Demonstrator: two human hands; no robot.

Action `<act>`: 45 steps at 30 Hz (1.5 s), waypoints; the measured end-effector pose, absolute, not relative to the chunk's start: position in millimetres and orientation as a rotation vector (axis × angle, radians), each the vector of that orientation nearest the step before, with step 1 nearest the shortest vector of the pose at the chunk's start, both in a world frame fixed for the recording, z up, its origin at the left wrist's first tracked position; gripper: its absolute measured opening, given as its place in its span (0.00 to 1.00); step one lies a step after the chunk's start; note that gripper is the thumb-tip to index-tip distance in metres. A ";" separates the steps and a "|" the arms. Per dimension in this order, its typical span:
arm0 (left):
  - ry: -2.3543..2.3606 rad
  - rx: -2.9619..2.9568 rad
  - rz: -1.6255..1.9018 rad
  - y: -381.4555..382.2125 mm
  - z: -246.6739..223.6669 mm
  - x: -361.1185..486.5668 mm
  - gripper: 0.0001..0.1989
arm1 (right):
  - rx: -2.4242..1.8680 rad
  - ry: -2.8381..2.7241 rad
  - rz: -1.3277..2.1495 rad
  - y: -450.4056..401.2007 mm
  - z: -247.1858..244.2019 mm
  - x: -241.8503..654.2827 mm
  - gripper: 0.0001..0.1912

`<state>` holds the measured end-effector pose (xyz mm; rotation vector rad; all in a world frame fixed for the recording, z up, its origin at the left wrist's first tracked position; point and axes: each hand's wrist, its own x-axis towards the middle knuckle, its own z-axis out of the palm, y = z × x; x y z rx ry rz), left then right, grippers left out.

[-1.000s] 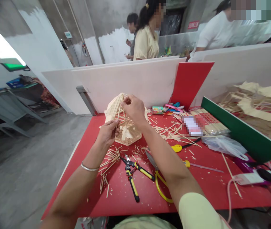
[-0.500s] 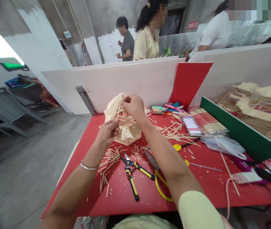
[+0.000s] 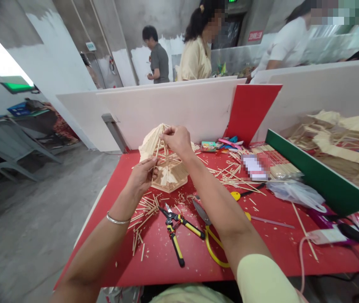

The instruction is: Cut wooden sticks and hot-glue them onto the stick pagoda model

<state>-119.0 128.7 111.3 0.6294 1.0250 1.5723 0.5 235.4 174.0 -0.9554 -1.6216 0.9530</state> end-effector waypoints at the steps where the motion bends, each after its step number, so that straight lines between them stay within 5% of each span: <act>1: 1.020 0.632 1.569 129.0 111.4 -119.5 0.16 | -0.955 -1.620 0.959 234.7 174.7 0.5 0.15; 45: 0.914 0.602 1.512 135.7 114.5 -135.8 0.14 | -0.970 -1.667 0.803 238.1 169.1 -1.1 0.12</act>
